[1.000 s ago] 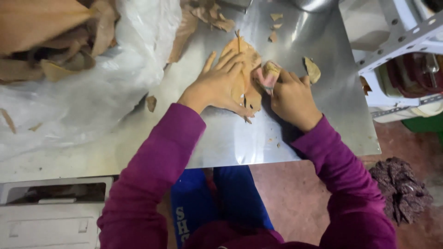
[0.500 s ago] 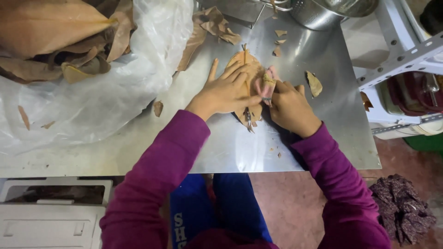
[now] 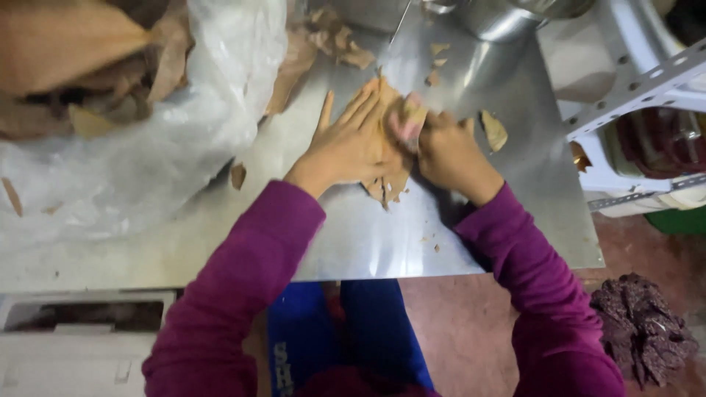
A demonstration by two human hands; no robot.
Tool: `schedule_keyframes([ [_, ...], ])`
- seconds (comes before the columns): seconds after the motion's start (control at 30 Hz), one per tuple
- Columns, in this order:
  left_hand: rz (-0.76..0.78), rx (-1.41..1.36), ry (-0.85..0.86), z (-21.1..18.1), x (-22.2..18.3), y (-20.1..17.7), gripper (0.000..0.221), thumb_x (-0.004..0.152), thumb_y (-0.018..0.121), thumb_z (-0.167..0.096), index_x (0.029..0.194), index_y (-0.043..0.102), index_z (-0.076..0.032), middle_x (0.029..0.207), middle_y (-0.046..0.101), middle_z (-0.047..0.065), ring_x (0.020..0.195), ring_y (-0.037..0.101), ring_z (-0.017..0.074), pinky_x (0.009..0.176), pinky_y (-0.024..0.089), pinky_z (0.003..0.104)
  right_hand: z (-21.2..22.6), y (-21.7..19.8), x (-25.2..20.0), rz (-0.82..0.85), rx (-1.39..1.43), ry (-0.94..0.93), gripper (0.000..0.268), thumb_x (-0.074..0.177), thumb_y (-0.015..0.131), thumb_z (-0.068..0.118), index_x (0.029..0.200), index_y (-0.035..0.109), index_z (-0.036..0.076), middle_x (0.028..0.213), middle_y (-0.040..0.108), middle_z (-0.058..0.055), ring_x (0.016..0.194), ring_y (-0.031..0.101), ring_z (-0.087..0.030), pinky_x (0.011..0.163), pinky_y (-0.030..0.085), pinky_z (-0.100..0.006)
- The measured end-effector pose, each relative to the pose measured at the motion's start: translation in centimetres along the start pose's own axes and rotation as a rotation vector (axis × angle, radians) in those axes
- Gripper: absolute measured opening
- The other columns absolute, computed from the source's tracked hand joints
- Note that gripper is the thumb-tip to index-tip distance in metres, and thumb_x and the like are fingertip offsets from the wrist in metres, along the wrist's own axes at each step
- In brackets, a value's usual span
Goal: Rapidly processing dried leaves by tearing them to size and smoothing them flat on a metal workbench.
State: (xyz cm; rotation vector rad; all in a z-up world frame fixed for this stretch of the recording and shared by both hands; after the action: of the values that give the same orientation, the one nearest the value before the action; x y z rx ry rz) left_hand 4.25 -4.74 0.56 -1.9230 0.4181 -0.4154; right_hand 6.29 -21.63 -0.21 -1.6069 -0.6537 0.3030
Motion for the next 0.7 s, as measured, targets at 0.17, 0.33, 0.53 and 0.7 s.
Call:
schedule_keyframes([
  [0.17, 0.064, 0.037, -0.062, 1.1, 0.5, 1.6, 0.108, 0.082, 0.054, -0.076, 0.162, 0.025, -0.009, 0.172, 0.019, 0.010, 0.160, 0.011, 0.0230, 0.124, -0.005, 0.068, -4.3, 4.0, 1.1, 0.066, 0.118, 0.088, 0.018, 0.084, 0.060, 0.022, 0.081, 0.074, 0.009, 0.099, 0.062, -0.014, 0.095, 0.065, -0.040, 0.075, 0.048, -0.060],
  [0.33, 0.009, 0.035, -0.013, 2.0, 1.1, 2.8, 0.110, 0.083, 0.050, -0.081, 0.161, 0.027, -0.008, 0.172, 0.022, 0.011, 0.160, 0.013, 0.0246, 0.122, -0.008, 0.070, -3.2, 3.2, -0.3, -0.039, -0.029, 0.034, 0.015, 0.085, 0.061, 0.021, 0.079, 0.073, 0.013, 0.098, 0.057, -0.006, 0.094, 0.060, -0.033, 0.081, 0.043, -0.054],
  [0.53, 0.083, 0.087, -0.039, 1.4, 0.9, 2.2, 0.107, 0.083, 0.050, -0.078, 0.162, 0.026, -0.010, 0.172, 0.018, 0.010, 0.160, 0.011, 0.0240, 0.123, -0.003, 0.070, -3.1, 2.1, 0.9, -0.042, -0.107, 0.055, 0.019, 0.085, 0.059, 0.024, 0.079, 0.073, 0.013, 0.095, 0.057, -0.005, 0.090, 0.061, -0.032, 0.079, 0.041, -0.053],
  [0.7, -0.016, 0.059, -0.014, 1.6, 0.9, 3.3, 0.105, 0.081, 0.056, -0.077, 0.162, 0.029, -0.014, 0.170, 0.027, 0.012, 0.159, 0.017, 0.0262, 0.121, 0.000, 0.072, -2.1, 1.0, -0.6, -0.055, -0.023, 0.019, 0.015, 0.084, 0.062, 0.016, 0.080, 0.075, 0.011, 0.093, 0.056, -0.006, 0.088, 0.060, -0.034, 0.075, 0.045, -0.049],
])
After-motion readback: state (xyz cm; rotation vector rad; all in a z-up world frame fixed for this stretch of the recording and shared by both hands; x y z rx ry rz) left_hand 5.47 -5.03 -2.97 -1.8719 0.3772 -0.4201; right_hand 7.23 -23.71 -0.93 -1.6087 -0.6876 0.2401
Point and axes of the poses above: each hand's wrist, its own x-axis towards the middle knuckle, its own y-axis out of the palm, z = x × y, the point moved 6 cm from there along x, towards the middle knuckle
